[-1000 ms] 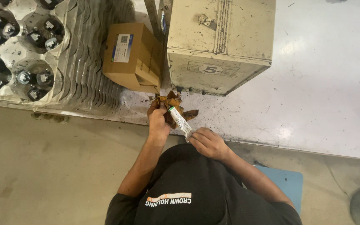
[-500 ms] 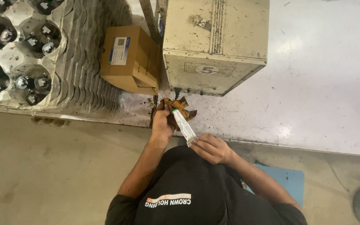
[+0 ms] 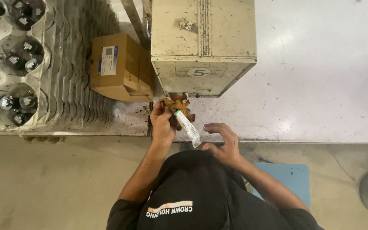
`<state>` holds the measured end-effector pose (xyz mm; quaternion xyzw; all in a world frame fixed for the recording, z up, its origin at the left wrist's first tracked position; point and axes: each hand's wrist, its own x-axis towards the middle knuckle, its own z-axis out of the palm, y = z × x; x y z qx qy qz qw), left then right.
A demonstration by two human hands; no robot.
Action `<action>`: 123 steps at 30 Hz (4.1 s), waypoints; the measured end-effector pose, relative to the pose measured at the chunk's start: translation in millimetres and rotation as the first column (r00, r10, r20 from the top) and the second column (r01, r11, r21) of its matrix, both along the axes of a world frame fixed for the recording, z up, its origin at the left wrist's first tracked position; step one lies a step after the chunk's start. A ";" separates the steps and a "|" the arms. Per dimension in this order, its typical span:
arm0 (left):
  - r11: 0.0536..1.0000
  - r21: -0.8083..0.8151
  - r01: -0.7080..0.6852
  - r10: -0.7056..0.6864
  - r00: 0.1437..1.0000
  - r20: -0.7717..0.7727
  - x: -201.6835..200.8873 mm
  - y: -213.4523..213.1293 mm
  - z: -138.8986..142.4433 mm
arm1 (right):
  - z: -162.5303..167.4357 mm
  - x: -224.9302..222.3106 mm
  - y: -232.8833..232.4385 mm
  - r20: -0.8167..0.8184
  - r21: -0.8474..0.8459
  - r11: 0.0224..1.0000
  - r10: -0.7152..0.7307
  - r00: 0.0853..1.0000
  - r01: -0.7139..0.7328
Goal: The person picks up a tray of black circular parts, then uses a tube of adhesive to apply a bead around the inner rim of each part one by one. The treated parts are placed back into the tray.
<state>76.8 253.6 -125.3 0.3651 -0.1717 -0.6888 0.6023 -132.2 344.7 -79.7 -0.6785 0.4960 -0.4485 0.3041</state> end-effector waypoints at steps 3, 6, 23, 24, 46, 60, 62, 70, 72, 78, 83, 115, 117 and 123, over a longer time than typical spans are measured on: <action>0.985 -0.163 -0.054 0.049 0.998 -0.032 -8.3 -0.4 -7.5 | -19.6 -7.0 -2.5 0.142 0.520 0.837 0.114 0.983 -0.172; 0.974 -0.223 -0.038 0.039 0.999 0.000 -12.1 -3.5 -16.1 | -38.8 -5.4 -2.1 0.357 0.681 0.646 0.119 0.927 -0.345; 0.946 -0.308 0.101 -0.112 0.994 -0.019 -8.4 14.3 1.1 | -49.3 12.9 26.2 0.263 0.509 0.839 0.064 0.963 -0.195; 0.945 -0.309 0.107 -0.114 0.993 -0.004 -8.8 15.8 0.5 | -50.8 13.8 27.0 0.305 0.509 0.830 0.077 0.949 -0.231; 0.977 -0.195 0.083 -0.084 0.996 0.003 -4.9 21.4 -1.8 | -52.0 21.6 26.3 0.073 0.431 0.880 0.185 0.980 -0.198; 0.974 -0.206 0.098 -0.100 0.995 -0.002 -6.7 25.5 -9.5 | -57.9 19.6 21.0 0.512 0.555 0.707 0.124 0.850 -0.438; 0.974 -0.206 0.097 -0.092 0.995 0.032 -7.6 27.9 -9.5 | -61.8 22.1 22.3 0.553 0.551 0.700 0.101 0.827 -0.454; 0.963 -0.236 0.132 -0.115 0.990 0.087 -2.6 36.6 -13.9 | -72.1 36.1 35.6 0.640 0.583 0.693 -0.072 0.765 -0.423; 0.970 -0.211 0.121 -0.102 0.990 0.099 -1.1 37.8 -14.1 | -66.0 35.8 37.9 0.516 0.577 0.731 0.020 0.856 -0.365; 0.984 -0.142 0.106 -0.105 0.994 0.019 0.0 43.1 -8.3 | -55.3 32.5 45.9 0.221 0.378 0.919 0.028 0.975 -0.112; 0.978 -0.150 0.144 -0.147 0.989 -0.010 -5.5 47.7 -2.6 | -65.8 32.2 56.1 0.355 0.517 0.853 -0.135 0.925 -0.074; 0.989 -0.132 0.064 -0.072 0.996 -0.054 6.6 29.0 -2.9 | -54.5 29.2 32.3 0.231 0.469 0.862 0.092 0.969 -0.194; 0.986 -0.154 0.056 -0.066 0.996 -0.059 3.6 27.9 -1.2 | -53.6 27.6 33.2 0.292 0.464 0.856 0.096 0.952 -0.228; 0.991 -0.084 0.100 -0.109 0.988 -0.107 -6.2 24.9 -4.4 | -50.9 29.4 38.1 0.379 0.480 0.847 0.035 0.925 -0.228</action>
